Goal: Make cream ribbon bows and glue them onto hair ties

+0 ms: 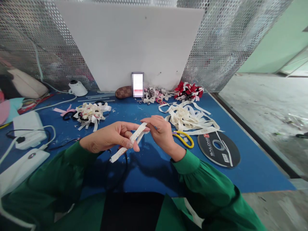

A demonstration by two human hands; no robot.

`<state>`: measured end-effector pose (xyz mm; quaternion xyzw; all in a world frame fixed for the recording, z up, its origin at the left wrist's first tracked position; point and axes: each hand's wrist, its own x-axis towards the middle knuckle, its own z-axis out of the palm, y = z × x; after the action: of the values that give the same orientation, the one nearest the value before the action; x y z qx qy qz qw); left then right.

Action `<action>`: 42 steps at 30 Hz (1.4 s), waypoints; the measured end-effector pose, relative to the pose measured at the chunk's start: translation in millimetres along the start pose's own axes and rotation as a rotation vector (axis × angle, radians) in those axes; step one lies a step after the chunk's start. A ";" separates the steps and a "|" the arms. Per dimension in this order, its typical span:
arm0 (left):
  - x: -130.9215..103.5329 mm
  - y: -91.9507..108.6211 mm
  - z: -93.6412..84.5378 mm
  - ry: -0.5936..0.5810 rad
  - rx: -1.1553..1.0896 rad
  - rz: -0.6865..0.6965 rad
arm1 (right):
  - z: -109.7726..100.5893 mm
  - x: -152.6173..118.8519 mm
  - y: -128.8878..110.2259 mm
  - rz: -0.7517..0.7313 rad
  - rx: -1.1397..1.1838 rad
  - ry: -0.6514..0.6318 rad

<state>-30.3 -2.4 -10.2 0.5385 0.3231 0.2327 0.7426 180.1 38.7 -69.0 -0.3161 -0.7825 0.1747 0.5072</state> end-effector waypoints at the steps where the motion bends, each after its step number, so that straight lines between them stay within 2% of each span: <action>1: -0.1 0.4 -0.1 0.006 -0.001 0.004 | 0.3 -0.2 0.2 -0.006 -0.003 0.000; 9: -1.2 0.6 -2.4 0.036 -0.019 0.025 | 6.2 -4.4 2.9 -0.019 0.038 0.014; 14: -0.5 -1.2 -1.5 0.083 -0.046 0.056 | 13.0 -9.9 0.8 0.084 0.109 0.015; 21: 1.0 -0.5 -3.2 0.305 -0.062 0.204 | 17.6 -9.7 -16.5 0.336 0.261 0.093; 25: 2.6 1.0 -3.1 0.438 -0.070 0.309 | 16.8 -9.0 -23.1 0.379 0.288 0.112; 28: 4.7 0.4 -2.2 0.489 -0.056 0.328 | 16.7 -10.1 -24.6 0.387 0.302 0.083; 36: 9.4 -7.0 -4.0 0.466 -0.002 0.320 | 18.6 -15.3 -28.1 0.296 0.289 -0.038; 42: 10.7 -9.9 -5.6 0.421 0.084 0.312 | 16.8 -15.0 -34.9 0.338 0.344 -0.044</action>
<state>-27.1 5.6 -23.2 0.5519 0.3930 0.4376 0.5912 158.0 3.6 -65.7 -0.3475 -0.6881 0.3948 0.4999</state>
